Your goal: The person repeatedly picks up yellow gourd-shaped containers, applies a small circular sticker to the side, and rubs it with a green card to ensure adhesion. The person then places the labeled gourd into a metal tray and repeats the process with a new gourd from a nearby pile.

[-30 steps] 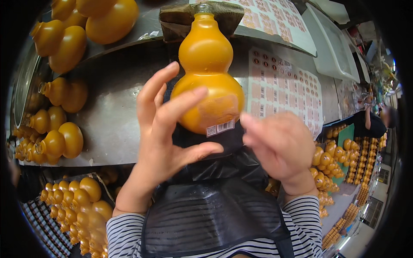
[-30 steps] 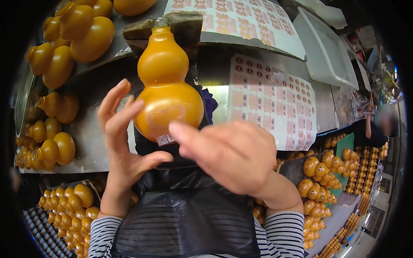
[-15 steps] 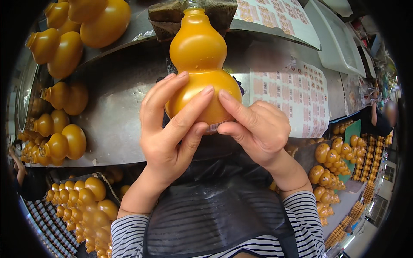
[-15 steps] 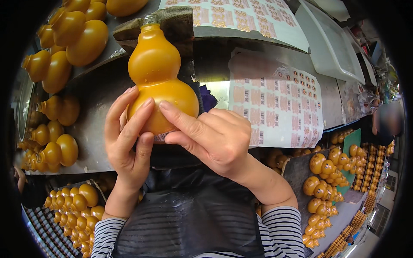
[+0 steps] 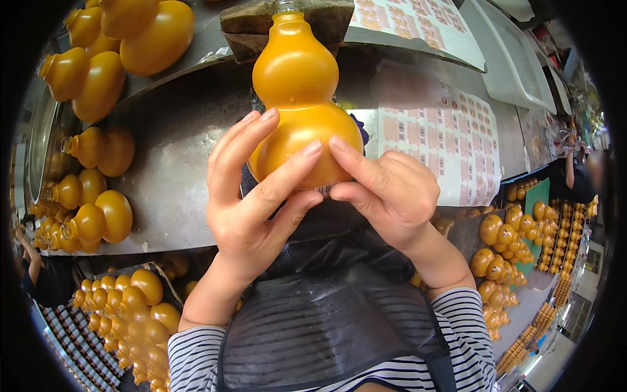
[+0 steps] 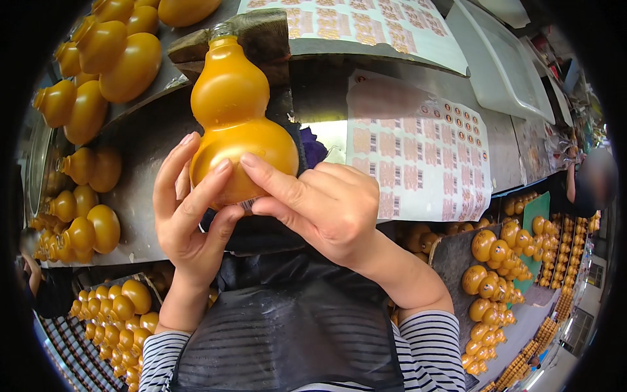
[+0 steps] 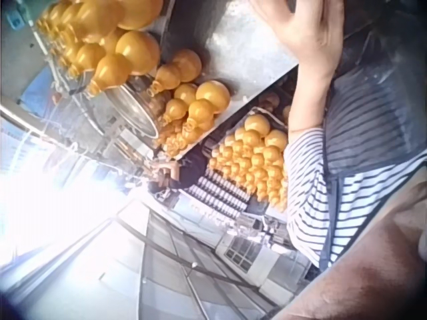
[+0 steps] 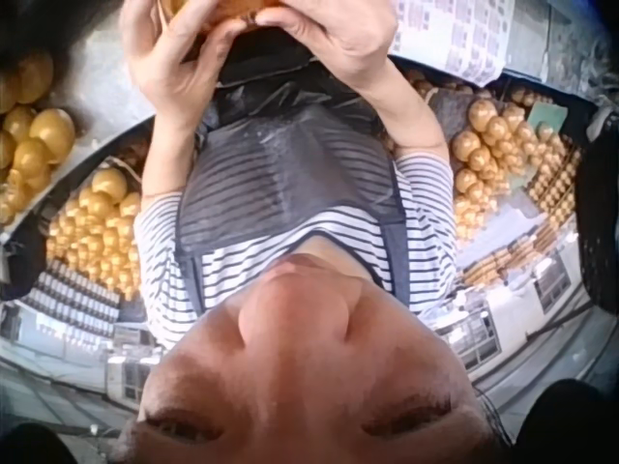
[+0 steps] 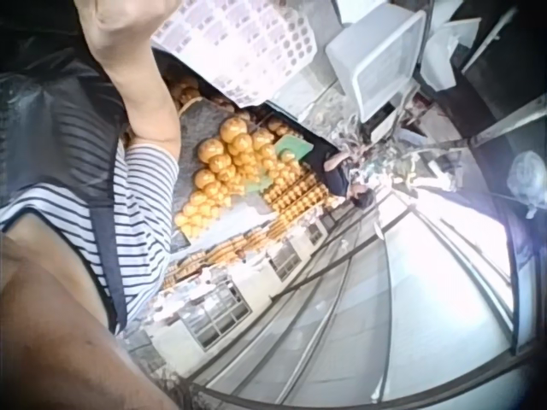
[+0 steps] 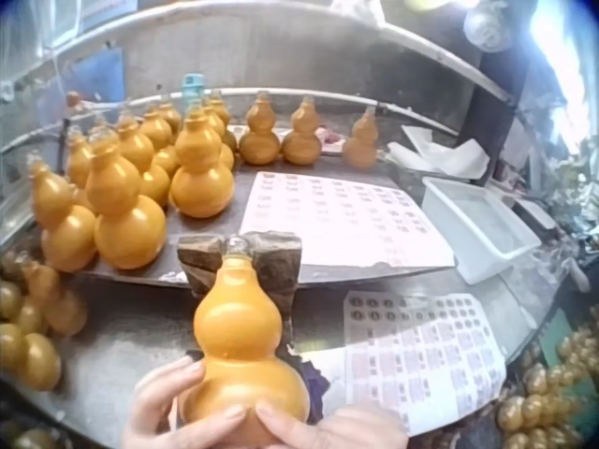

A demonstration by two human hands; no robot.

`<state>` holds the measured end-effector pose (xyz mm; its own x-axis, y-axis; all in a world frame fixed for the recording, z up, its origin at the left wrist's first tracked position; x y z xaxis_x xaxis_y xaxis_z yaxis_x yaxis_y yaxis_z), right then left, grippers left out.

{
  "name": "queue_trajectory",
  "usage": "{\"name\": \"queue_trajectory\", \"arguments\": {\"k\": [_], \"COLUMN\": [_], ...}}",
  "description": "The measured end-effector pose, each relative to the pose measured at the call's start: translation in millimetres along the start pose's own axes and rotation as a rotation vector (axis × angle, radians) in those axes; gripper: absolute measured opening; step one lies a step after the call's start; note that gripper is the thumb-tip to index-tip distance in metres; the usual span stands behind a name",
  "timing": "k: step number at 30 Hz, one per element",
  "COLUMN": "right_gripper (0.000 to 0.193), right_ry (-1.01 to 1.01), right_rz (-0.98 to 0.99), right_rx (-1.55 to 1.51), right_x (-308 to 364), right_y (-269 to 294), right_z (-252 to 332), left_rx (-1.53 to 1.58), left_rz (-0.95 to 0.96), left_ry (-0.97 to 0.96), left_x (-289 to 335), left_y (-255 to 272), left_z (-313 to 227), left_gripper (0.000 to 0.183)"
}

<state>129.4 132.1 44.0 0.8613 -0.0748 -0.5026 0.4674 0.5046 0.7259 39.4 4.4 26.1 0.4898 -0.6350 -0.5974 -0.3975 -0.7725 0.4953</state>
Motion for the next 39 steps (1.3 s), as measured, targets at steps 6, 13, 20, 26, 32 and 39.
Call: {"name": "queue_trajectory", "arguments": {"k": [6, 13, 20, 26, 32, 39], "right_gripper": [0.045, 0.047, 0.05, 0.055, 0.046, 0.051], "right_ry": [-0.002, -0.014, -0.009, 0.024, -0.498, -0.578], "right_rz": [-0.003, 0.012, -0.006, 0.044, -0.057, -0.064], "right_rx": [-0.014, -0.053, -0.111, -0.065, -1.087, -0.79], "right_x": [-3.4, -6.2, -5.8, -6.3, -15.8, -36.0], "right_y": [1.6, 0.3, -0.5, -0.3, 5.0, 41.6], "right_z": [0.1, -2.8, -5.0, -4.2, -69.4, -65.5], "left_rx": [0.022, 0.073, 0.059, 0.022, 0.13, 0.087], "left_rz": [0.018, 0.01, 0.072, 0.094, 0.144, 0.084], "left_ry": [0.063, 0.043, 0.038, 0.015, 0.107, 0.241], "left_x": [-3.9, -6.5, -9.6, -10.4, -17.3, -12.1], "left_y": [1.3, 3.2, 2.6, 1.4, 0.9, -5.5], "left_z": [4.3, 2.1, 7.1, 7.5, 0.9, 19.6], "left_gripper": [0.037, 0.038, 0.043, 0.049, 0.079, 0.112]}}
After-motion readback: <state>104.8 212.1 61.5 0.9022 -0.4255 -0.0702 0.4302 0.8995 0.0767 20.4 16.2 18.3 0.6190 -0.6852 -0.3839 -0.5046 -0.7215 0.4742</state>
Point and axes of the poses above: each hand's wrist, its own x-axis away from the middle knuckle, its own y-axis out of the back of the hand, z = x × y, the point moved 8 cm from there along -x, towards the middle knuckle, and after that the axes turned 5 degrees about z, right-handed, at the moved point
